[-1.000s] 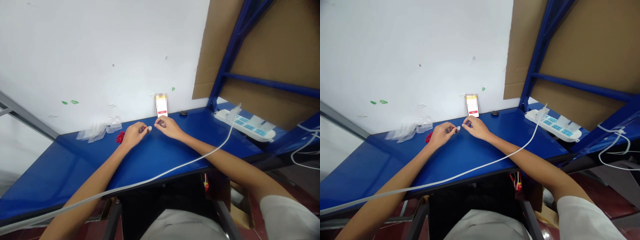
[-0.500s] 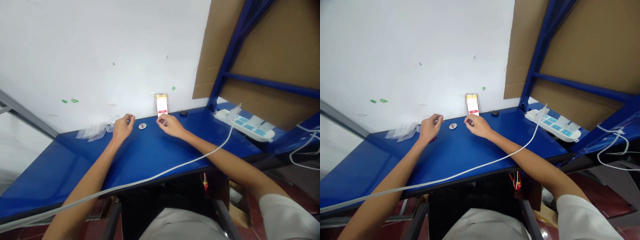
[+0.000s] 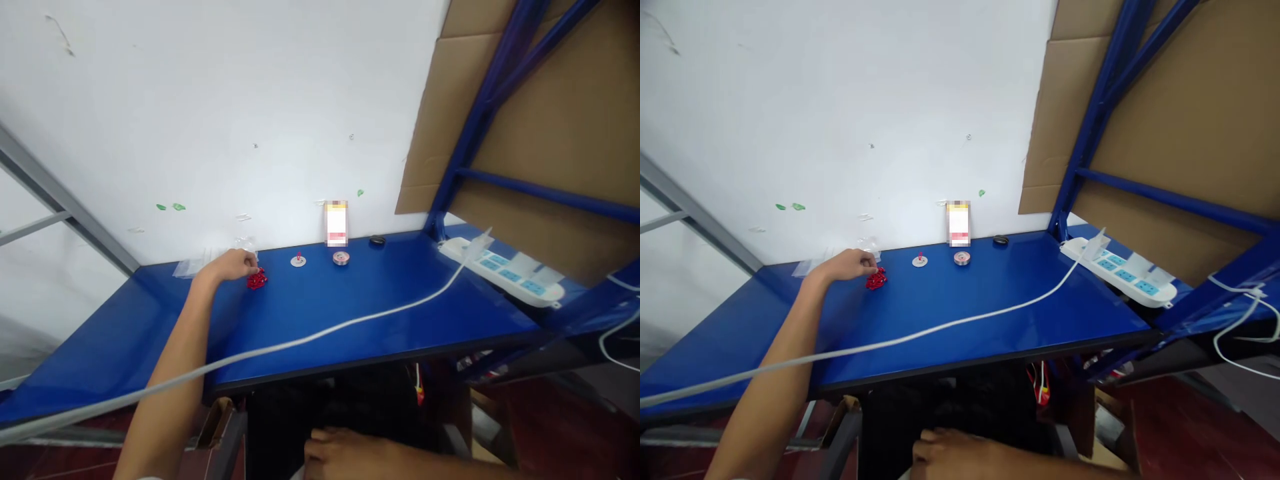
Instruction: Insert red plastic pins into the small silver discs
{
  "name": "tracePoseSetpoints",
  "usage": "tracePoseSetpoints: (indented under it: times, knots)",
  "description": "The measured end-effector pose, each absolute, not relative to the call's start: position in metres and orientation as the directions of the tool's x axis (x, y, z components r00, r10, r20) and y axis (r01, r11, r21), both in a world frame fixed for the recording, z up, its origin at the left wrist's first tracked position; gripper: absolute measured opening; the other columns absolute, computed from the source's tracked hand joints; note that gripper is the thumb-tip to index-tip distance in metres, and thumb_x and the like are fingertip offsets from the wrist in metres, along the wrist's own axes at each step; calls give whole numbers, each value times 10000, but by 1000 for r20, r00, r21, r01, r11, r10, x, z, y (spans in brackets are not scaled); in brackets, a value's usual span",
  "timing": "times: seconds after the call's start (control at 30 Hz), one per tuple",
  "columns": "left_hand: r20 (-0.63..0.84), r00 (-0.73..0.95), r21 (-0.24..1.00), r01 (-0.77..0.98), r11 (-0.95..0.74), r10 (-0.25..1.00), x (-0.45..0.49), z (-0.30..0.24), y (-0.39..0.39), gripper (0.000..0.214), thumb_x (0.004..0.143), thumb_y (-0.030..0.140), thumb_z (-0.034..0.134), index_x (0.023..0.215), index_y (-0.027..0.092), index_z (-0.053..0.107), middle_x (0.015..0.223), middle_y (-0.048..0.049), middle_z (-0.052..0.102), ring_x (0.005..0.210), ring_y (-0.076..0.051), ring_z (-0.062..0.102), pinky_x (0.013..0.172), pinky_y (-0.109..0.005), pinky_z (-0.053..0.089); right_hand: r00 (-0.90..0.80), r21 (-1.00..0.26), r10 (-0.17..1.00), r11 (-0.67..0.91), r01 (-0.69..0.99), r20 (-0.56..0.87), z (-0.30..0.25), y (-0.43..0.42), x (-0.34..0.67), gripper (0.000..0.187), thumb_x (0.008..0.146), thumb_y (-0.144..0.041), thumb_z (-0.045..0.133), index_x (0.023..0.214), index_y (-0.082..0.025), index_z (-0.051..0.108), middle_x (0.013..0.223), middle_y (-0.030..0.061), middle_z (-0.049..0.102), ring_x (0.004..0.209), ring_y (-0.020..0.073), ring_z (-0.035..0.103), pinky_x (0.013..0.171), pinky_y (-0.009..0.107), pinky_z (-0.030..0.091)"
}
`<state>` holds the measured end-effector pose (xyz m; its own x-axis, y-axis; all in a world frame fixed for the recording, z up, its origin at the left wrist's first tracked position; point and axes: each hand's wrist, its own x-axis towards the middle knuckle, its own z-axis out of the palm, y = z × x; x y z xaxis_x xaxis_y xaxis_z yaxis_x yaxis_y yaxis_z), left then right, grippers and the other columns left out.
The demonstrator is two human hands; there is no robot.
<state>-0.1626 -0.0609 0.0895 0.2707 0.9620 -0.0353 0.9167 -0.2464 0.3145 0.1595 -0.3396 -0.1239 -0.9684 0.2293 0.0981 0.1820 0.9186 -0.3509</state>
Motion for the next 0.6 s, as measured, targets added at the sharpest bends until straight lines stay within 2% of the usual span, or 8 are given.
tracePoseSetpoints:
  times: [0.1,0.17,0.27,0.43,0.53,0.6]
  knots:
    - [14,270,312,914,-261,963,-163,84,-57,162,703,413,737,717,260,787,678,-37,746,606,-219,644,561,-297,398,-967,-292,248,930,222,54,-161,-340,152,291,999,-378,709,737,-281,629,824,-29,762,681,200,733,499,306,536]
    - [53,279,299,912,-282,959,-160,83,-56,178,718,428,731,708,256,776,678,-39,739,600,-210,628,564,-295,397,-964,-278,257,933,227,74,-171,-342,148,210,1013,-383,704,829,-286,676,835,-24,759,701,202,733,514,299,541]
    - [28,268,270,926,-265,963,-155,86,-58,216,768,446,695,756,245,776,726,-38,750,650,-209,641,602,-294,417,-963,-237,223,954,185,148,-169,-349,146,210,1047,-423,698,933,-247,696,860,-7,756,692,185,710,529,287,526]
    - [-13,255,207,947,-247,967,-153,91,-63,244,817,452,665,817,232,770,801,-45,769,714,-219,666,646,-306,431,-956,-89,191,980,176,223,-152,-355,149,218,1083,-360,668,953,-186,656,877,2,741,665,163,676,534,305,491]
    - [-12,251,200,949,-243,968,-153,89,-62,244,835,449,664,813,232,774,805,-50,774,714,-225,672,647,-313,441,-958,-107,240,968,225,157,-145,-345,149,169,1054,-326,697,1015,-165,665,923,36,756,721,191,715,544,318,478]
    - [-7,250,196,950,-244,968,-154,84,-59,234,845,436,664,826,234,782,813,-51,781,721,-226,681,652,-310,454,-967,-219,250,947,234,45,-139,-331,150,129,1036,-276,701,1098,-165,677,992,44,770,764,196,737,536,305,459]
